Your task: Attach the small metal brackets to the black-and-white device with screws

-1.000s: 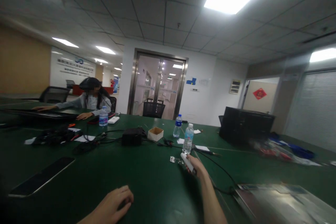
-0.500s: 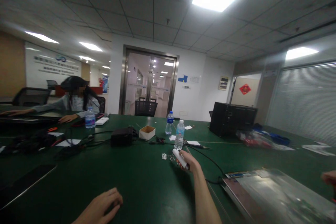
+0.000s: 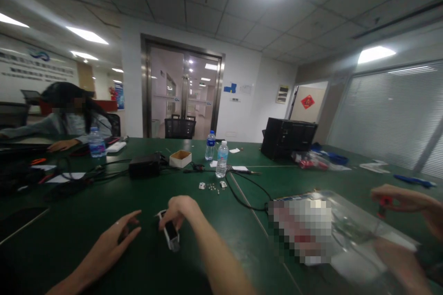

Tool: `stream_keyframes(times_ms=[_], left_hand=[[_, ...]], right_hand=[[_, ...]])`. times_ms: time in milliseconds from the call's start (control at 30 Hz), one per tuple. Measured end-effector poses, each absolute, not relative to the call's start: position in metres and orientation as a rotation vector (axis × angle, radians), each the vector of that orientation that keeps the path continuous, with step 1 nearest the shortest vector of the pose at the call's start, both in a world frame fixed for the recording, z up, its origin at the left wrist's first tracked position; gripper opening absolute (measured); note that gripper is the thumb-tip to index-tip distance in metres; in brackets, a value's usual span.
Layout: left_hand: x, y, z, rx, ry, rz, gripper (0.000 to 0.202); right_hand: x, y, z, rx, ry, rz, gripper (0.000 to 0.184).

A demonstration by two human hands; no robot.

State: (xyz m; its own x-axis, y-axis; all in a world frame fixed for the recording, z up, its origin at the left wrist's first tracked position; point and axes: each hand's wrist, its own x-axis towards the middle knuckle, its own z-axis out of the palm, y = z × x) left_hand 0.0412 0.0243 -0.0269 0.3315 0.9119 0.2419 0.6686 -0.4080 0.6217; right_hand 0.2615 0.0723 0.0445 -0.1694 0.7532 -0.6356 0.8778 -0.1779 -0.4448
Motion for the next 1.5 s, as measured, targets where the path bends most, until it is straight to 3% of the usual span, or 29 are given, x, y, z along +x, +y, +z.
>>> stream_keyframes(times_ms=[200,467,533,600,767,900,1100,1500], left_hand=[[0.038,0.025,-0.021,2.246,1.184,0.748,0.035],[0.040,0.021,-0.017,2.203,1.207,0.669,0.034],[0.040,0.019,-0.017,2.184,1.204,0.657,0.035],[0.041,0.017,-0.015,2.168,1.188,0.649,0.035],[0.043,0.012,-0.011,2.192,1.121,0.624,0.031],[0.045,0.014,-0.012,2.196,1.083,0.605,0.029],[0.049,0.017,-0.016,2.196,1.052,0.586,0.026],[0.054,0.028,-0.044,2.173,0.945,0.609,0.028]], right_hand=[[0.208,0.043,0.049,1.694,2.095,-0.799,0.030],[0.238,0.056,0.046,1.667,1.820,-1.374,0.038],[0.261,0.064,0.047,1.970,1.972,-1.147,0.041],[0.289,0.070,0.044,2.356,2.172,-0.691,0.049],[0.365,0.078,-0.001,2.798,2.052,-0.116,0.071],[0.404,0.088,-0.036,2.864,1.933,-0.127,0.080],[0.417,0.109,-0.046,2.787,1.942,-0.181,0.083],[0.391,0.140,-0.048,2.510,2.317,-0.238,0.066]])
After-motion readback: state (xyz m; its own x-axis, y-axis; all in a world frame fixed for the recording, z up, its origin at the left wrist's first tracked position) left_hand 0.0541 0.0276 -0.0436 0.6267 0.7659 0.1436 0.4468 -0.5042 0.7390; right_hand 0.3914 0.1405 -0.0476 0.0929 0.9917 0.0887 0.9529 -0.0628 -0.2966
